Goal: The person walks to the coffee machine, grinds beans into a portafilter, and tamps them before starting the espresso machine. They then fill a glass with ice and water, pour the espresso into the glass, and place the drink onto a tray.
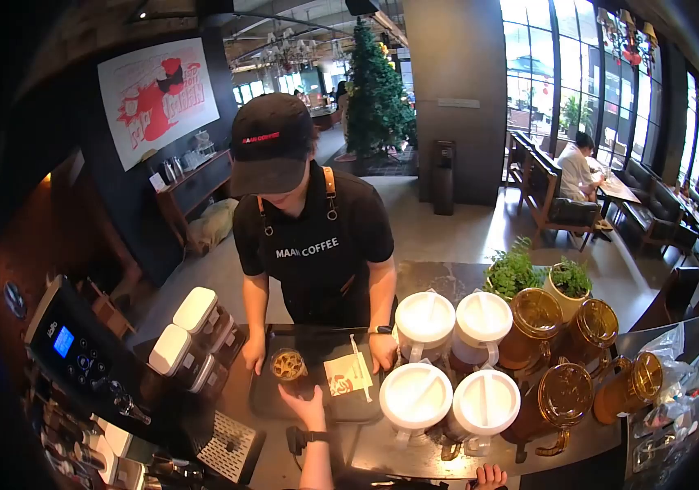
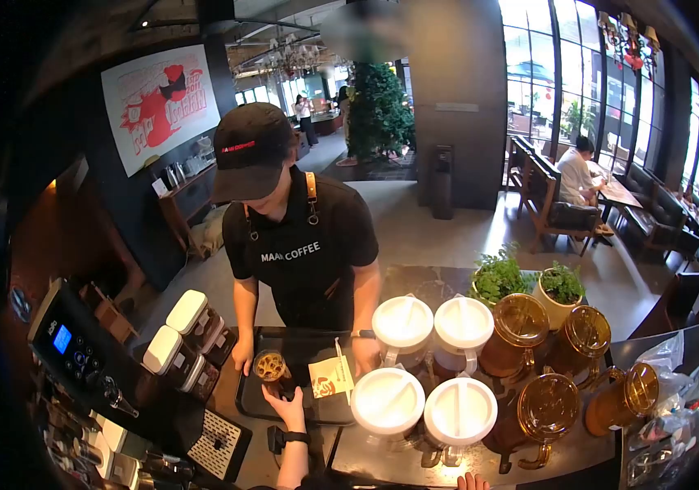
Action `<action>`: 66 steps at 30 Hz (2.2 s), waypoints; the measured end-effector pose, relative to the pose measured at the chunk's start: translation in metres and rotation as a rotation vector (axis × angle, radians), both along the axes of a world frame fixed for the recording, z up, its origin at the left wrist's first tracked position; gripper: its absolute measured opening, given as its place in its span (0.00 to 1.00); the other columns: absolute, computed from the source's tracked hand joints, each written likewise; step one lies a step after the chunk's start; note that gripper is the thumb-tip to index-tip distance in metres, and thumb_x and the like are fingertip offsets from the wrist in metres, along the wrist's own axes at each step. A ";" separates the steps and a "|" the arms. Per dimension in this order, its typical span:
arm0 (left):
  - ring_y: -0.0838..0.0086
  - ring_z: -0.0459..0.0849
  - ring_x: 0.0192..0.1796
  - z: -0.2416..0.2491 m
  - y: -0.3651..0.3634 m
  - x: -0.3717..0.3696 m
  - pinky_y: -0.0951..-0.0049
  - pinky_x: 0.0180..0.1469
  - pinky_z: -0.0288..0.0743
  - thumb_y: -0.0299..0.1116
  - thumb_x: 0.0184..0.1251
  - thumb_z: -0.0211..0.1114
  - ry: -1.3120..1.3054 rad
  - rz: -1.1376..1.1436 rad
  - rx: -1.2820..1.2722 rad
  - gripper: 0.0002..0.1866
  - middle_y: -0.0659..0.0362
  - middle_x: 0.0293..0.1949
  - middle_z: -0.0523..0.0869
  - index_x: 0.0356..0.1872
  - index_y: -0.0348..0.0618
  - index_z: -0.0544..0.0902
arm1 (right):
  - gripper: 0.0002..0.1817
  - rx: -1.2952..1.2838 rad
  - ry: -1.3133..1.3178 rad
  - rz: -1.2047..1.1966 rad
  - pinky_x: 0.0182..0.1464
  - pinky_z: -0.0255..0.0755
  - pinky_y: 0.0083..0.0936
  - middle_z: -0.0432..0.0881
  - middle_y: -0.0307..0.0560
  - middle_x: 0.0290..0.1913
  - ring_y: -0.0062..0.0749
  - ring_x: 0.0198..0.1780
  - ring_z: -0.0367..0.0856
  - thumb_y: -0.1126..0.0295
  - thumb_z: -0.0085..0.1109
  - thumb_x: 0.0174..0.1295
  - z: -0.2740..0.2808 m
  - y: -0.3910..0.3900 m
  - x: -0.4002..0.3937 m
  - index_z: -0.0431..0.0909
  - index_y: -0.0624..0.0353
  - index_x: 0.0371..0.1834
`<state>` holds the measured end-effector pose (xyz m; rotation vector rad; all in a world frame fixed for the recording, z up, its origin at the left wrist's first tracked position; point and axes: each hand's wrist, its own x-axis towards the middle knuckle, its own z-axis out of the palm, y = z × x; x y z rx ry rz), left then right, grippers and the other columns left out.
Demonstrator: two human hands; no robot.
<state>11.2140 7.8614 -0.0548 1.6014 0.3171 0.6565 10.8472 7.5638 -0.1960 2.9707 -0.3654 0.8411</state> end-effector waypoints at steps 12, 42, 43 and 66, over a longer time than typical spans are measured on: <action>0.81 0.75 0.36 0.023 -0.031 -0.172 0.81 0.38 0.71 0.20 0.62 0.53 -0.032 -0.219 -0.058 0.10 0.62 0.32 0.75 0.45 0.40 0.72 | 0.24 0.006 -0.023 0.094 0.60 0.56 0.43 0.69 0.49 0.62 0.44 0.63 0.66 0.59 0.39 0.60 0.019 -0.007 0.029 0.68 0.51 0.60; 0.82 0.71 0.26 -0.055 -0.046 -0.373 0.83 0.27 0.66 0.24 0.59 0.60 0.521 -0.169 -1.133 0.10 0.64 0.27 0.73 0.41 0.38 0.71 | 0.28 0.282 0.188 0.581 0.62 0.48 0.47 0.68 0.51 0.62 0.47 0.64 0.63 0.57 0.43 0.54 0.006 0.007 -0.022 0.68 0.55 0.59; 0.82 0.71 0.26 -0.055 -0.043 -0.362 0.83 0.27 0.66 0.24 0.60 0.59 0.500 -0.205 -1.194 0.09 0.64 0.27 0.73 0.40 0.38 0.71 | 0.28 0.279 0.186 0.587 0.62 0.48 0.47 0.68 0.51 0.62 0.47 0.64 0.63 0.57 0.43 0.53 0.009 0.012 -0.014 0.68 0.55 0.59; 0.61 0.70 0.60 -0.088 0.104 -0.305 0.65 0.61 0.66 0.21 0.59 0.49 0.356 0.033 -2.724 0.21 0.48 0.55 0.72 0.56 0.36 0.68 | 0.32 0.280 0.152 0.744 0.65 0.42 0.50 0.66 0.52 0.63 0.49 0.65 0.60 0.55 0.46 0.48 0.036 0.060 0.087 0.67 0.57 0.59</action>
